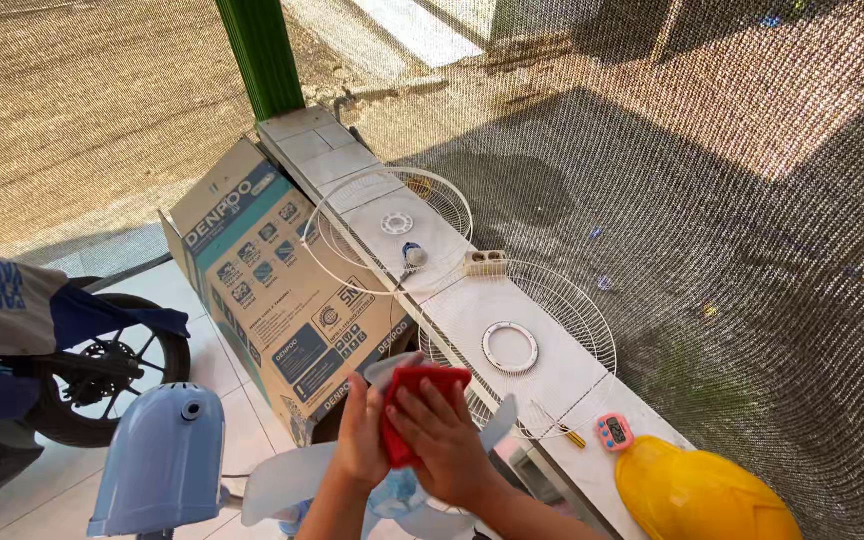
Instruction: The person wipes a detached light-blue fan blade with a red cloth, then wipes a small white plastic cap. The person places the cleaned blade into a white fan cage on a tiled counter.
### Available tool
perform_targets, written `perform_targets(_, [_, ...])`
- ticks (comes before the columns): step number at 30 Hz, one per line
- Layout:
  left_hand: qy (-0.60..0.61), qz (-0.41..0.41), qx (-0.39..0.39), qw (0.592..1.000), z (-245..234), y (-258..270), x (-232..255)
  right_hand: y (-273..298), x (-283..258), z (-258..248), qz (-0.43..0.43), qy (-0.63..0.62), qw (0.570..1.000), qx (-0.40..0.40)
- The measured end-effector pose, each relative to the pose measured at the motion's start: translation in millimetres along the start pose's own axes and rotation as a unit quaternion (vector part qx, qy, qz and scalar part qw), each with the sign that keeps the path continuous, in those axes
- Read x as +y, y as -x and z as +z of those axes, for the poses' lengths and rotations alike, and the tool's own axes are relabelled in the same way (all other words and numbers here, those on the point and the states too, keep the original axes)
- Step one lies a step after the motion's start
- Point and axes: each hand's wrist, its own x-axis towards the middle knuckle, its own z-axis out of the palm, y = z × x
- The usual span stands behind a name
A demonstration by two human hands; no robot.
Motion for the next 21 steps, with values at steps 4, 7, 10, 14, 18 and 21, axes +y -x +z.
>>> perform_targets(4, [0.035, -0.003, 0.003, 0.999, 4, -8, -13, -12, 17, -7, 0.049, -0.008, 0.997, 0.053])
perform_targets(7, [0.046, 0.038, -0.016, 0.998, 4, -9, -5, 3, -1, -3, 0.023, 0.016, 0.999, 0.042])
perform_targets(10, [0.014, 0.068, -0.013, 0.997, 4, -10, 9, 13, -11, 0, -0.003, 0.038, 0.999, 0.020])
perform_targets(14, [-0.019, 0.038, 0.049, 0.998, 17, -6, -4, -1, 5, -6, 0.032, -0.005, 0.999, 0.028])
perform_targets(18, [0.018, -0.010, 0.063, 0.998, 28, -5, -9, -17, 13, -15, 0.052, -0.023, 0.995, 0.085])
perform_targets(21, [-0.084, 0.106, -0.011, 0.991, 24, -1, 14, -7, -8, -14, -0.009, -0.016, 1.000, 0.019])
